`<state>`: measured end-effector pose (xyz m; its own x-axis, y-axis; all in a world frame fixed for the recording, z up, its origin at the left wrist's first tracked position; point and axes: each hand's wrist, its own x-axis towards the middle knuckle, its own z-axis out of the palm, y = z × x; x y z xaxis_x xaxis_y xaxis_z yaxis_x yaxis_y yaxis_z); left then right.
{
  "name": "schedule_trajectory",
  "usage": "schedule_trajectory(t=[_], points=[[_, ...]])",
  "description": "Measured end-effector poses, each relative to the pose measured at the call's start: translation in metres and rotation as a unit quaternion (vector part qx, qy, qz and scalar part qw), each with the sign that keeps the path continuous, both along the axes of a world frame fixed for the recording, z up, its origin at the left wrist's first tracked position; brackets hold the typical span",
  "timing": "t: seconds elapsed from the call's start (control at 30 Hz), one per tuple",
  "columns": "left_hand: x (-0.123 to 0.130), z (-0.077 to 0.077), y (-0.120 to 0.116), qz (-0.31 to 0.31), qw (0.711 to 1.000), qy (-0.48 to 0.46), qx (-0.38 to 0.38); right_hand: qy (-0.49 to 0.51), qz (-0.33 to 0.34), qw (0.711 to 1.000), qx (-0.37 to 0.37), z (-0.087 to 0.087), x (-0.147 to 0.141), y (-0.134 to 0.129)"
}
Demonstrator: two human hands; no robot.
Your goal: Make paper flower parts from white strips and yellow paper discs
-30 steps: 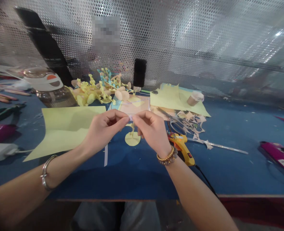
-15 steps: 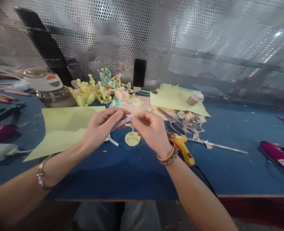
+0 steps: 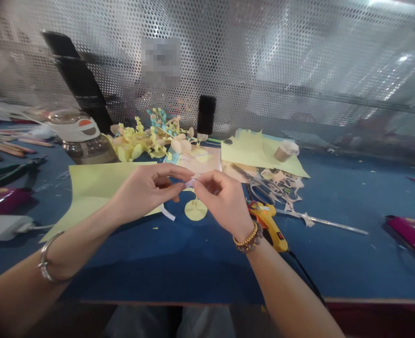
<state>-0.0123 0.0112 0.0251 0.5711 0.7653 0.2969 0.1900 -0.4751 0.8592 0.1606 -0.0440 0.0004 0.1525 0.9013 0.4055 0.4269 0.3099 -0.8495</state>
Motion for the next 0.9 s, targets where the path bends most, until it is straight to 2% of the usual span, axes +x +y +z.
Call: schedule_trajectory(t=[0.13, 0.37, 0.5, 0.9], points=[[0.0028, -0.0014, -0.0033, -0.013, 0.999, -0.020, -0.028, 0.000, 0.010, 1.000, 0.006, -0.0004, -0.0004, 0.0004], [0.0060, -0.0073, -0.0008, 0.019, 0.995, -0.063, -0.081, 0.081, 0.057, 0.995, -0.024, 0.0002, 0.0026, 0.0010], [0.0084, -0.0085, -0.0013, 0.018, 0.990, -0.079, -0.111, 0.089, 0.054, 0.994, -0.022, 0.0003, 0.0022, 0.0014], [0.0084, -0.0085, -0.0034, 0.020, 0.988, -0.099, -0.121, 0.079, 0.041, 0.996, -0.026, -0.0018, 0.0006, 0.0023]])
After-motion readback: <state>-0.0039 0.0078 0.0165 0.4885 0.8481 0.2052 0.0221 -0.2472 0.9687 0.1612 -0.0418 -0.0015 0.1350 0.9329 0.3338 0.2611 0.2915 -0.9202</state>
